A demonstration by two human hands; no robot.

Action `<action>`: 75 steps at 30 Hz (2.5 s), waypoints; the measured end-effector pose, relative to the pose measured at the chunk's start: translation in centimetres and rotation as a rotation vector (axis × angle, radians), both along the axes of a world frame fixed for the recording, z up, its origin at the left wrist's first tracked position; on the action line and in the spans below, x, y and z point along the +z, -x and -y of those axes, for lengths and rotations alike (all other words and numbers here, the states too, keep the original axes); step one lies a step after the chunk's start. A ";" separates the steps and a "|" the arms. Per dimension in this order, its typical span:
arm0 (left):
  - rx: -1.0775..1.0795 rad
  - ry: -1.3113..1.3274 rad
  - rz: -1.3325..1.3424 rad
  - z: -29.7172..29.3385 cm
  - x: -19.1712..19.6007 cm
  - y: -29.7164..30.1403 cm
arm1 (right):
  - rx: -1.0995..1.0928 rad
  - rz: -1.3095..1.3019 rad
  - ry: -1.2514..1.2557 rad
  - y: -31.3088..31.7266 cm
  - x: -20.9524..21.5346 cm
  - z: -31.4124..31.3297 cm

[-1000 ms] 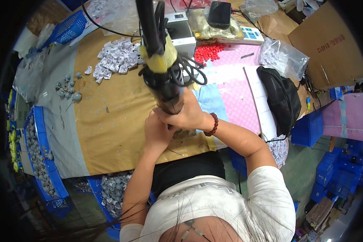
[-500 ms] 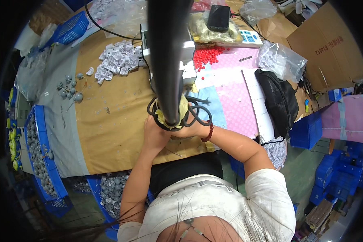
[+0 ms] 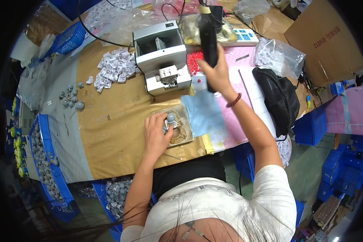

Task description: Assembling small white plastic components using a handheld pneumatic tool on a factory workbench.

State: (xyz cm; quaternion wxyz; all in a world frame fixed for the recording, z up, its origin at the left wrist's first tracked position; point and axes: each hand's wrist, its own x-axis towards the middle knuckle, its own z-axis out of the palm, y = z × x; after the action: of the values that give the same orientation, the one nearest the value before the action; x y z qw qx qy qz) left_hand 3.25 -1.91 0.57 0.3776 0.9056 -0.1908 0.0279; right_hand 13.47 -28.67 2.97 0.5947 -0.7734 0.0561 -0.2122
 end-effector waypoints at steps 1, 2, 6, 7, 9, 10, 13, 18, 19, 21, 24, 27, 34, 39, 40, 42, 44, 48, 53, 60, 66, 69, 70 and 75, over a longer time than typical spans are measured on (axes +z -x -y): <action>-0.013 0.008 -0.004 0.2 0.2 -0.1 | -0.055 0.039 0.116 -1.3 -1.6 2.9; -0.024 0.016 0.014 0.1 0.1 -0.1 | -0.077 0.031 0.187 -1.7 -2.4 4.9; -0.031 0.044 0.044 -0.4 -1.1 0.2 | -0.310 0.288 0.929 0.0 -1.3 5.0; -0.029 0.052 0.043 -0.6 -1.3 0.3 | -0.256 0.337 0.870 1.3 0.4 2.7; -0.032 0.044 0.063 -0.4 -1.4 0.5 | 0.071 0.331 0.643 3.8 -0.8 0.3; -0.032 0.041 0.075 -0.4 -1.5 0.6 | 0.354 0.093 0.425 5.3 -0.6 -1.8; -0.050 0.053 0.068 -0.2 -1.0 0.5 | 0.591 -0.071 0.279 8.0 -2.1 -6.1; -0.047 0.048 0.065 -0.2 -0.9 0.5 | 0.532 -0.055 0.163 7.4 -4.0 -8.3; -0.049 0.046 0.061 -0.3 -1.1 0.5 | 0.497 -0.125 0.091 7.7 -3.8 -8.9; -0.055 0.049 0.058 -0.4 -1.3 0.4 | 0.434 -0.196 -0.069 7.5 -3.9 -10.1; -0.064 0.043 0.067 -0.4 -1.5 0.5 | 0.367 -0.222 -0.270 6.8 -4.3 -11.0; -0.060 0.048 0.070 -0.3 -1.2 0.5 | 0.342 -0.257 -0.300 6.4 -4.4 -11.0; -0.042 0.158 0.060 -1.2 -0.7 1.3 | 0.359 -0.504 -0.575 6.3 -2.5 -9.8; 0.015 0.146 0.004 -6.8 1.9 5.0 | 0.736 -0.479 -0.405 6.8 -0.5 -6.7; 0.005 0.046 -0.023 -9.4 3.0 6.1 | 0.631 -0.427 -0.239 6.5 -1.2 -5.2; -0.064 -0.224 -0.202 -15.0 4.9 8.7 | 0.393 -0.280 0.148 5.5 -3.5 -1.6; -0.168 -0.508 -0.611 -20.9 6.6 12.2 | 0.248 -0.067 0.530 4.9 -4.1 -0.1; -0.181 -0.504 -0.981 -25.0 8.6 12.7 | 0.176 0.016 0.920 4.2 -5.6 0.8; 0.096 -0.370 -0.341 -21.8 5.8 0.5 | 0.230 0.030 1.025 3.6 -7.0 0.7; 0.397 -0.342 0.240 -19.2 -2.7 -20.2 | 0.206 0.048 1.030 2.7 -7.6 0.7; 0.357 -0.224 0.081 -17.5 -2.8 -17.3 | 0.223 -0.101 0.659 3.5 -8.1 1.0; 0.172 -0.257 0.059 -16.3 -1.6 -9.6 | 0.226 -0.206 0.345 4.1 -8.0 1.3; 0.113 -0.264 0.055 -16.0 -1.4 -7.3 | 0.238 -0.226 0.246 4.2 -8.1 1.4; 0.028 -0.159 -0.023 -15.9 -1.9 -5.4 | 0.414 -0.297 -0.138 4.9 -6.9 -0.6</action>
State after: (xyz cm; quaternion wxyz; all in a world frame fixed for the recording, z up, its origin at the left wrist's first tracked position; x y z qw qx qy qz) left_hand 8.67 14.01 -1.38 0.3063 0.9356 -0.1755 0.0073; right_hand 8.55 -28.04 -3.98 0.6622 -0.7486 -0.0022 0.0340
